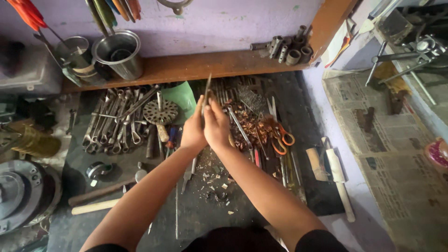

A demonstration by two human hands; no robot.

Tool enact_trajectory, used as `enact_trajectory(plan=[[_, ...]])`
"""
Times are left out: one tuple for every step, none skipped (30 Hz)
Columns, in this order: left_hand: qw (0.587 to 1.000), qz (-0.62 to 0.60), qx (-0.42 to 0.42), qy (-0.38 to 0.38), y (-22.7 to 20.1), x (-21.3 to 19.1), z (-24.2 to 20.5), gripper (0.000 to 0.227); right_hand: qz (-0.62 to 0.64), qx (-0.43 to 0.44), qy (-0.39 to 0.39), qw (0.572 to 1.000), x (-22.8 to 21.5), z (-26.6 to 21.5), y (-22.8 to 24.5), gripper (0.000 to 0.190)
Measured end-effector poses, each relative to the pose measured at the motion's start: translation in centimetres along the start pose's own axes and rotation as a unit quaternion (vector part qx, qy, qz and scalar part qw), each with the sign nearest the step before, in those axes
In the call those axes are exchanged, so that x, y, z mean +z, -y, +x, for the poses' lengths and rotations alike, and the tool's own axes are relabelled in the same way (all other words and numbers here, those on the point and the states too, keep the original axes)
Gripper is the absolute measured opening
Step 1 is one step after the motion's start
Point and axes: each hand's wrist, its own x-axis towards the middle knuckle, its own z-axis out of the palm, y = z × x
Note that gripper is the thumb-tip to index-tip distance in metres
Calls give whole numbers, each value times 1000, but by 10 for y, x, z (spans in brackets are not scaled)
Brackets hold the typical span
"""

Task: The person works at a cluttered workbench, using a hammer and a screwdriver to detach a small component from a larger metal assembly, then uses large shears to cut pieces of wood.

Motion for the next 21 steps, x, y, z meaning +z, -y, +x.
enact_trajectory(plan=[[999,7,-34,17,-1,-1,1,81,35,42,-11,998,2,2,0,43],[997,12,-68,36,-3,0,1,83,53,83,-33,995,0,5,2,45],[993,16,-101,54,-5,1,1,86,72,123,-54,988,0,12,5,46],[995,19,-90,47,-5,4,1,85,89,166,-76,979,-2,14,8,47],[996,21,-79,40,-5,6,3,85,47,117,-62,990,-3,16,10,47],[997,24,-70,32,-3,6,3,84,6,70,-47,996,-4,16,10,46],[996,24,-74,38,-2,6,2,84,-35,22,-31,999,-5,14,9,45],[996,25,-76,42,0,6,3,84,-79,17,-18,997,-8,11,7,45],[996,25,-78,46,2,5,4,84,-124,12,-4,992,-10,5,4,45],[995,45,-77,41,4,4,5,80,-166,6,10,986,-11,3,1,45],[994,65,-77,36,4,4,6,75,-121,22,7,992,-10,5,-3,46],[993,85,-77,31,4,3,6,71,-77,38,5,996,-9,9,-4,46],[992,86,-89,36,2,3,6,68,-32,54,3,998,-8,12,-3,47],[990,88,-100,43,-1,2,6,66,-19,10,10,1000,-7,14,1,48],[988,90,-112,50,-4,1,5,64,-7,-33,18,999,-5,16,6,48],[988,89,-115,59,-9,-1,7,67,4,-81,25,996,-5,20,13,49],[987,88,-118,67,-12,-3,8,71,-37,-50,30,998,-4,19,20,51],[985,89,-125,77,-14,-5,5,74,-75,-15,36,996,-2,11,25,52],[989,81,-106,71,-15,-7,2,71,-113,20,42,992,0,4,29,54],[992,74,-83,63,-14,-8,4,69,-138,27,49,989,0,3,32,54],[995,66,-60,54,-12,-8,5,66,-163,34,57,984,-1,4,34,54]])
